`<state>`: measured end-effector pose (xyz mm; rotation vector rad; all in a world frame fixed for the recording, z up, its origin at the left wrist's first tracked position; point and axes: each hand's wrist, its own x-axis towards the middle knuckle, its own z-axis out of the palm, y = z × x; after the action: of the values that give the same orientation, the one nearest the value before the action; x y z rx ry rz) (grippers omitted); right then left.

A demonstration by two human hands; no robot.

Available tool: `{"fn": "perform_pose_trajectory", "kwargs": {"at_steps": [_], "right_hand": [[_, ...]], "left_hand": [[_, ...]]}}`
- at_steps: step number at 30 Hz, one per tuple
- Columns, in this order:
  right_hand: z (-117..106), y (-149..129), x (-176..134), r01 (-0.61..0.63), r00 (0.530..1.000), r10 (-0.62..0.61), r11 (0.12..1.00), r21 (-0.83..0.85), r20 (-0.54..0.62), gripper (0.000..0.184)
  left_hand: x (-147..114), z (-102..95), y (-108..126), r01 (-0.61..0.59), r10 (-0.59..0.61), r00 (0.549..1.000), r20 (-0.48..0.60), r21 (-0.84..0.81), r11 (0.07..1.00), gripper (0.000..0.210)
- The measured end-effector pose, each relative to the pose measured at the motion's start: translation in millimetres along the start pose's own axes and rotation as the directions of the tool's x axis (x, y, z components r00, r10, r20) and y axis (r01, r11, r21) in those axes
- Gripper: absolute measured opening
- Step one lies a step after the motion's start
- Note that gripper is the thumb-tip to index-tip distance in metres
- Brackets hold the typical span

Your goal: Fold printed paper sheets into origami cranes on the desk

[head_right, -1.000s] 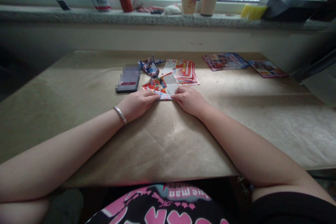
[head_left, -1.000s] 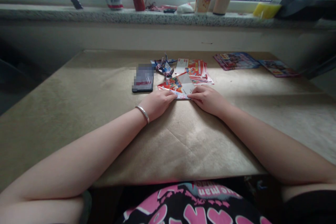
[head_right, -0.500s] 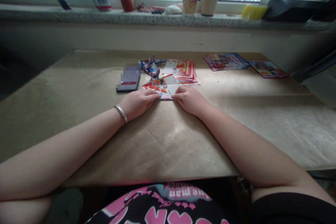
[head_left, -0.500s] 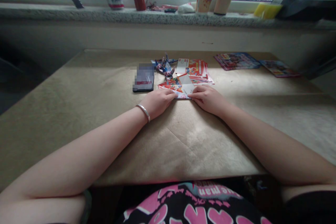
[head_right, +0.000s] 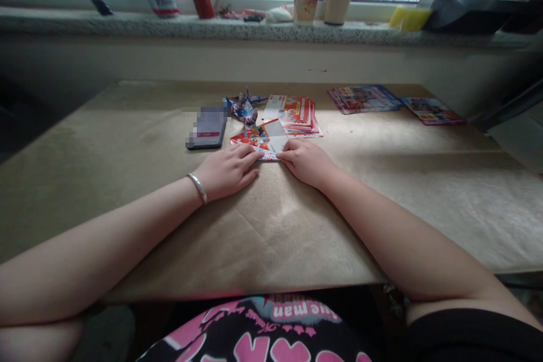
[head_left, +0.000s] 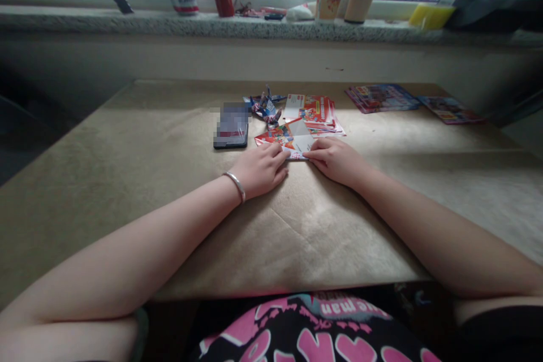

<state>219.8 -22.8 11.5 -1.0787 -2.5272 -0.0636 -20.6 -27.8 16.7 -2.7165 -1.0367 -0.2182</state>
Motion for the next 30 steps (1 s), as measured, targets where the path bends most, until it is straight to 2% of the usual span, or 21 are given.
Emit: {"fn": "perform_pose_trajectory", "kwargs": {"at_steps": [4, 12, 23, 30], "right_hand": [[0.4, 0.3, 0.1, 0.006, 1.000, -0.006, 1.000, -0.004, -0.001, 0.027], [5.3, 5.2, 0.6, 0.000, 0.999, 0.003, 0.998, 0.069, -0.037, 0.026], [-10.9, 4.4, -5.6, -0.085, 0.996, 0.085, 0.996, 0.031, -0.010, 0.017], [-14.1, 9.3, -6.5, -0.100, 0.994, 0.099, 0.995, 0.029, 0.038, 0.020]], "left_hand": [[-0.9, -2.3, 3.9, 0.006, -0.006, 0.999, 0.040, 0.006, 1.000, 0.050], [0.7, -2.6, 7.4, 0.010, -0.011, 0.999, 0.035, 0.020, 1.000, 0.054], [3.0, -1.2, 8.0, 0.015, -0.015, 1.000, 0.013, 0.030, 0.999, 0.051], [3.8, -5.9, 9.8, 0.000, -0.003, 0.998, 0.063, 0.046, 0.999, 0.054]]}}
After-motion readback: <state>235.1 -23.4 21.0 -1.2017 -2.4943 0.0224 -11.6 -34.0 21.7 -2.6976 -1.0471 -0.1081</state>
